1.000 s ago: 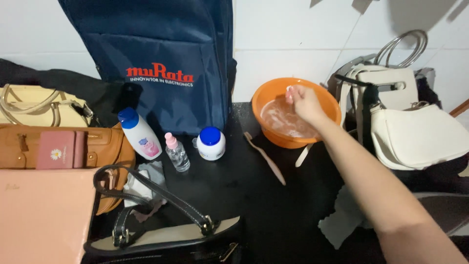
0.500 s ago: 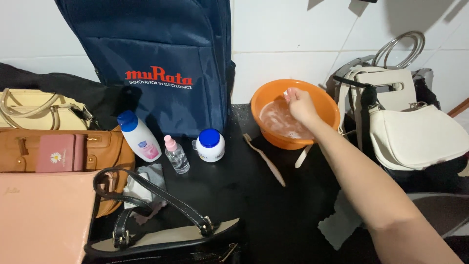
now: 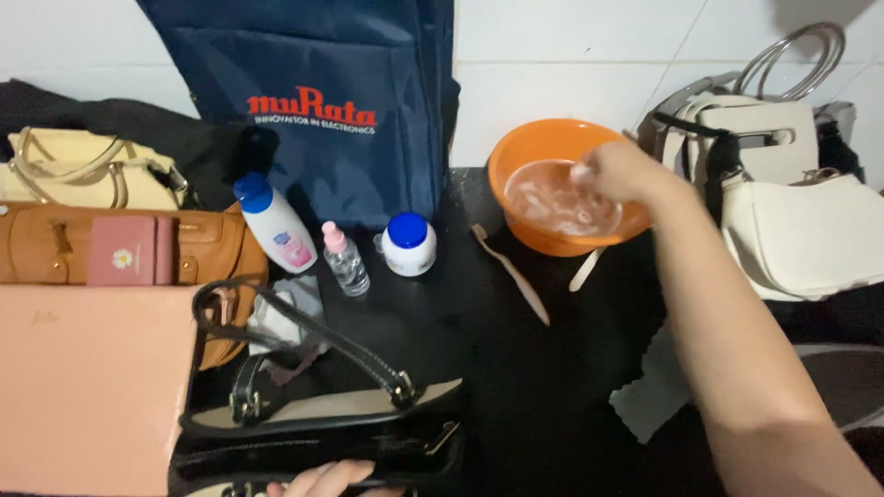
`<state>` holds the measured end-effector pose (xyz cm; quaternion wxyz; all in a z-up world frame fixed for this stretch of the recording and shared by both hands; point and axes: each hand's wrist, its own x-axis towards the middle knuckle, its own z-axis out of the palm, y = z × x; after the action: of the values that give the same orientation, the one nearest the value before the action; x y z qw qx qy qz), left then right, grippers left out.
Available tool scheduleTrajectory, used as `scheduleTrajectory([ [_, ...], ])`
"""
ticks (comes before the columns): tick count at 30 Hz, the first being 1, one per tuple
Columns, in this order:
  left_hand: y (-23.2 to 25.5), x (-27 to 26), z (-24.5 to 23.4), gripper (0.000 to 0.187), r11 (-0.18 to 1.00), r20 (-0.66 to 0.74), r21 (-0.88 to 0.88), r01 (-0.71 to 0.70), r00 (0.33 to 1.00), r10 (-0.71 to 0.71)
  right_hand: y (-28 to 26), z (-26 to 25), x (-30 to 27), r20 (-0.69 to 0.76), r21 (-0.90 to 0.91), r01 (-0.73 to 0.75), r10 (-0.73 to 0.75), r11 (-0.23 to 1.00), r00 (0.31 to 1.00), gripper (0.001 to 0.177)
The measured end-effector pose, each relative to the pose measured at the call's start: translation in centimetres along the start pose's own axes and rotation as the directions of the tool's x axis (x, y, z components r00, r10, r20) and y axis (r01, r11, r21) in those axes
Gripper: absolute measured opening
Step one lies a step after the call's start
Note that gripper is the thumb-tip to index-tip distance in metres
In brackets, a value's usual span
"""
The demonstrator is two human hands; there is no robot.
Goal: Cleaning a black leather bag by scrubbing it with a toothbrush dipped in soapy water and wiping it dry with a cloth.
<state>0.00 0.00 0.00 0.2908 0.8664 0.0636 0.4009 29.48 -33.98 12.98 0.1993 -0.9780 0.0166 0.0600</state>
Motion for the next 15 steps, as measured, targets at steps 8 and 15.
scheduleTrajectory([
  [8, -1.1, 0.6, -2.6, 0.03, 0.973, 0.08, 0.042, -0.228, 0.971, 0.224, 1.8, -1.4, -4.0, -0.232, 0.205, 0.021, 0.028, 0.979, 0.972, 0.03],
  [15, 0.3, 3.2, -4.4, 0.053, 0.978, 0.293, -0.135, -0.156, 0.937, 0.19, 5.1, -1.5, -7.0, -0.262, -0.183, 0.224, -0.267, 0.957, 0.927, 0.039],
])
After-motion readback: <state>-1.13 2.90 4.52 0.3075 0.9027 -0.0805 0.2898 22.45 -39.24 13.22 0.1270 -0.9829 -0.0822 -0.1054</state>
